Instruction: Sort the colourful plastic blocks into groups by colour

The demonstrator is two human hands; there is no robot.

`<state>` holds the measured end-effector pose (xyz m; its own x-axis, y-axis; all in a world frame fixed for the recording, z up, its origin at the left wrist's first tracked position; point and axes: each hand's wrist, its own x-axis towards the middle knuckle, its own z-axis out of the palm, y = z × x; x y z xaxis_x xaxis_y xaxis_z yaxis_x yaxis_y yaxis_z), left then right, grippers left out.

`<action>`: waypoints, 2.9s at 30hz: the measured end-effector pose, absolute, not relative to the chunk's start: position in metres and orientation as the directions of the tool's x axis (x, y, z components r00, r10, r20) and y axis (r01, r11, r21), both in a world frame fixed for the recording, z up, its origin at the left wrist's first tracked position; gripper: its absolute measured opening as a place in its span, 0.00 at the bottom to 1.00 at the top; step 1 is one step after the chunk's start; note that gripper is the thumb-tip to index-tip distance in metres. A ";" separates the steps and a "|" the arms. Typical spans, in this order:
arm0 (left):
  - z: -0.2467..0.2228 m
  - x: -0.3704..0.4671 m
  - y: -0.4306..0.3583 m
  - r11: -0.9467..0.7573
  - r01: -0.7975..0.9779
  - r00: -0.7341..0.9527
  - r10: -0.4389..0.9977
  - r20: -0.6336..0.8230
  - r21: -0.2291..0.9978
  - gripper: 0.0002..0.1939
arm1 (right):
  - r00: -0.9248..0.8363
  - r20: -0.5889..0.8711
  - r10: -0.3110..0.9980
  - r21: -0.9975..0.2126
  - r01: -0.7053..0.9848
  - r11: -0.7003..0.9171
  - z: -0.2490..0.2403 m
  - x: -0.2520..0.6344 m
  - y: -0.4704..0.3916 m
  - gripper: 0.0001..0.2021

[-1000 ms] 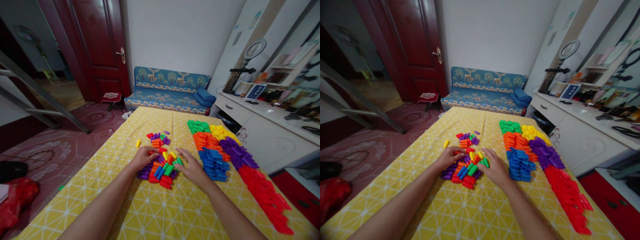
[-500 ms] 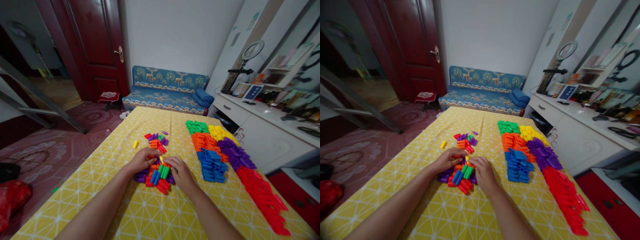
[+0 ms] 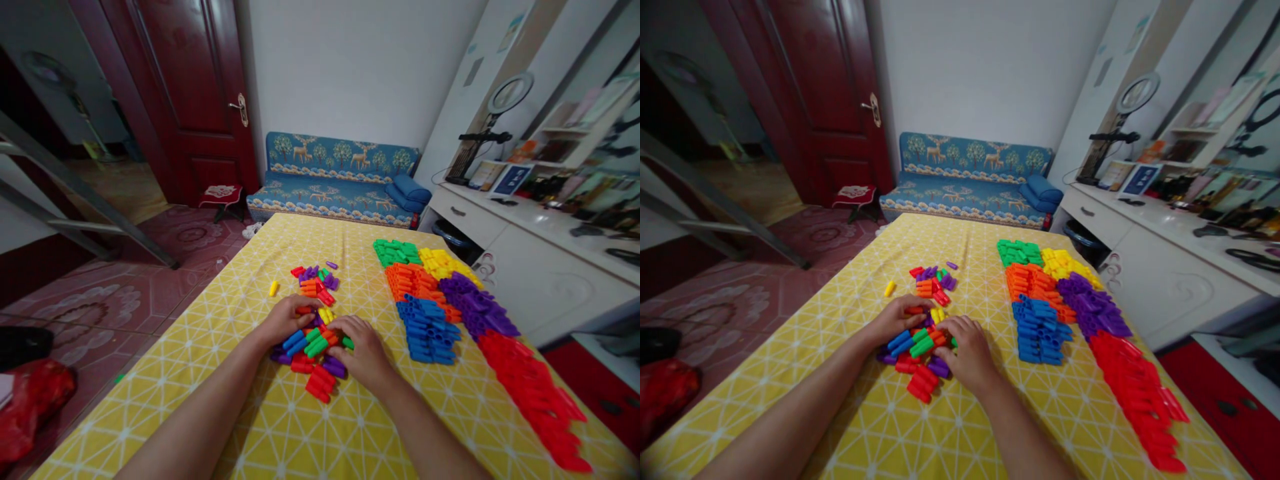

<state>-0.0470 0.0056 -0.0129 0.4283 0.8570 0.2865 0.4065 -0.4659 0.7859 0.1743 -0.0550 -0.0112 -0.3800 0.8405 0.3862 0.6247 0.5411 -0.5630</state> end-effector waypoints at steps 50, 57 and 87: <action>-0.032 -0.056 0.023 -0.183 0.108 -0.030 0.982 0.187 0.977 0.18 | -0.237 0.417 0.878 -0.422 0.805 0.418 -0.020 0.223 -0.030 0.24; -0.038 -0.057 0.027 -0.196 0.130 -0.017 0.980 0.200 0.972 0.17 | -0.168 0.423 0.890 -0.379 0.860 0.342 -0.020 0.218 -0.032 0.14; -0.031 -0.055 0.024 -0.202 0.105 -0.044 0.977 0.208 0.974 0.16 | 0.517 0.334 0.788 -0.903 0.415 0.111 0.007 0.352 0.059 0.09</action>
<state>-0.0550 0.0242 -0.0309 -0.0438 0.9772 0.2078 0.1048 -0.2024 0.9737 0.3524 0.0591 0.0069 0.5174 0.7877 0.3343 0.4146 0.1110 -0.9032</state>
